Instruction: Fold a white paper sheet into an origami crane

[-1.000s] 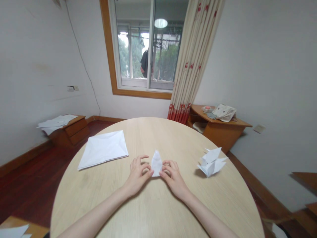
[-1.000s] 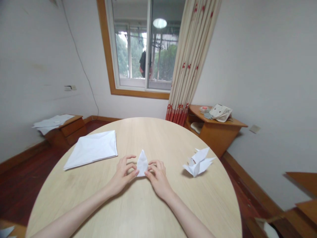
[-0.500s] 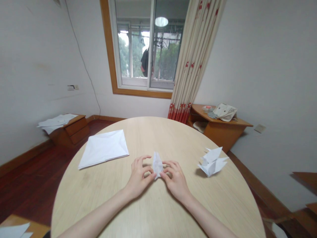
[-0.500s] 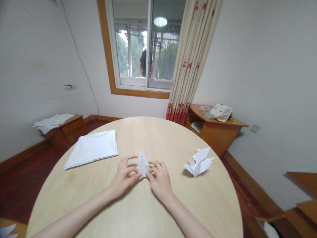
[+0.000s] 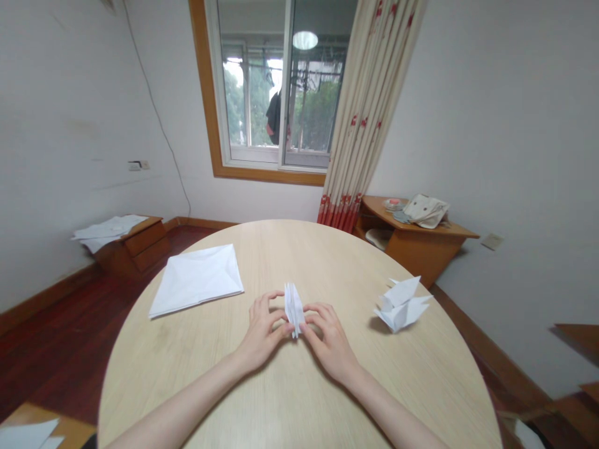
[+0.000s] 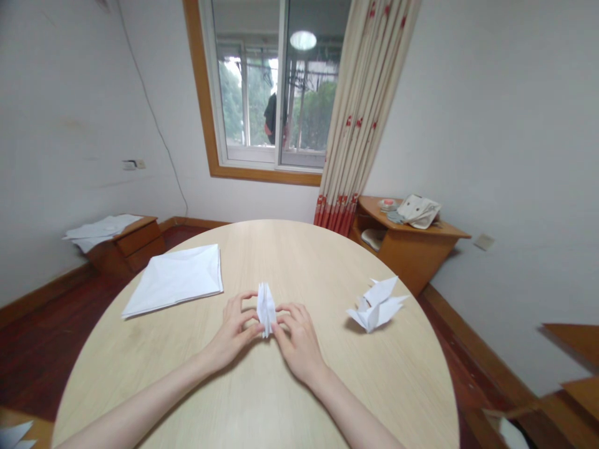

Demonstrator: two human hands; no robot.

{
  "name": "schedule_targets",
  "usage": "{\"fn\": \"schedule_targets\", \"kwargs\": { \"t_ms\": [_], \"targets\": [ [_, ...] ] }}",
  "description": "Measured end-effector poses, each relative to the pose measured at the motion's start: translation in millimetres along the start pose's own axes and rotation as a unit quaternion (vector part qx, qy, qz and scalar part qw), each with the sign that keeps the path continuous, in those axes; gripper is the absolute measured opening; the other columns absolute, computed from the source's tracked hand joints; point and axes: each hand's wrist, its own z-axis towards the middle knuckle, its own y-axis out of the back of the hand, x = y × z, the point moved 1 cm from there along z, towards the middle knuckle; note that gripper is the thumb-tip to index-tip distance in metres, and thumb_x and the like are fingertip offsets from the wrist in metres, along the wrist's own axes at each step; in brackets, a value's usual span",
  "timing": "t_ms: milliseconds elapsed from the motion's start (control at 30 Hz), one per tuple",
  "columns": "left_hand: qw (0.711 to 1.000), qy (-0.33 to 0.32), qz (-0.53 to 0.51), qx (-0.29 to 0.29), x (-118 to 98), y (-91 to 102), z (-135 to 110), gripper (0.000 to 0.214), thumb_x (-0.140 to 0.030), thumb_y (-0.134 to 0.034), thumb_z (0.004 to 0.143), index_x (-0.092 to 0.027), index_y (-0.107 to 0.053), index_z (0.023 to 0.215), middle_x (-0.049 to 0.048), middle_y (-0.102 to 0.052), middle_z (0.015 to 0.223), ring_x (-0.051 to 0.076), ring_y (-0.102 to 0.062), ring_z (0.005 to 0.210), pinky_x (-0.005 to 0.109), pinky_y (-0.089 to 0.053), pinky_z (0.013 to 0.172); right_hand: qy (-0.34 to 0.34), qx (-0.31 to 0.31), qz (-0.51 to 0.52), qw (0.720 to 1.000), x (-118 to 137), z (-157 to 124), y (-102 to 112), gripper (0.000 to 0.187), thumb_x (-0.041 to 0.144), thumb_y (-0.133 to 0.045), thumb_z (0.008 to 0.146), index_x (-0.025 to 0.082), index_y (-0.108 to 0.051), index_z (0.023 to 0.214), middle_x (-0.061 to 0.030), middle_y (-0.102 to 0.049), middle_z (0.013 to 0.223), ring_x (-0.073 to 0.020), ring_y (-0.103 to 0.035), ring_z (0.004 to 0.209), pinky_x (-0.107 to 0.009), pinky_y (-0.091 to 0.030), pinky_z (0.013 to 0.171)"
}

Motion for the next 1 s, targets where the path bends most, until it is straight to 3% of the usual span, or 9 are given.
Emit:
{"fn": "schedule_targets", "kwargs": {
  "t_ms": [233,533,1000],
  "targets": [
    [1.0,0.008,-0.003,-0.016,1.8,-2.8,-0.1,0.015,-0.03,-0.056,0.09,-0.026,-0.07,0.085,0.0039,-0.047,0.129,0.029,-0.041,0.12,0.053,-0.033,0.101,0.016,0.016,0.011,1.0,-1.6,-1.1,0.5,0.02,0.028,-0.046,0.095,0.024,-0.065,0.09,-0.0057,-0.062,0.111,-0.0214,-0.05,0.109,-0.04,-0.041,0.096],
    [1.0,0.007,-0.027,-0.008,-1.4,-1.9,-0.6,0.015,-0.026,-0.056,0.09,-0.025,-0.07,0.084,0.003,-0.046,0.131,0.029,-0.039,0.121,0.053,-0.033,0.103,-0.003,0.008,0.037,0.999,-2.2,-0.4,-1.2,0.01,0.035,-0.067,0.082,0.025,-0.065,0.084,-0.0055,-0.061,0.109,-0.0247,-0.051,0.108,-0.045,-0.039,0.096],
    [0.996,0.052,-0.075,0.019,5.0,-2.1,2.2,0.01,-0.021,-0.054,0.09,-0.023,-0.063,0.087,0.0035,-0.043,0.133,0.027,-0.034,0.125,0.051,-0.026,0.107,-0.049,0.008,0.134,0.99,-9.8,0.8,-0.3,0.016,0.029,-0.053,0.087,0.025,-0.069,0.087,-0.0071,-0.058,0.111,-0.0247,-0.046,0.112,-0.045,-0.034,0.101]
  ]
}}
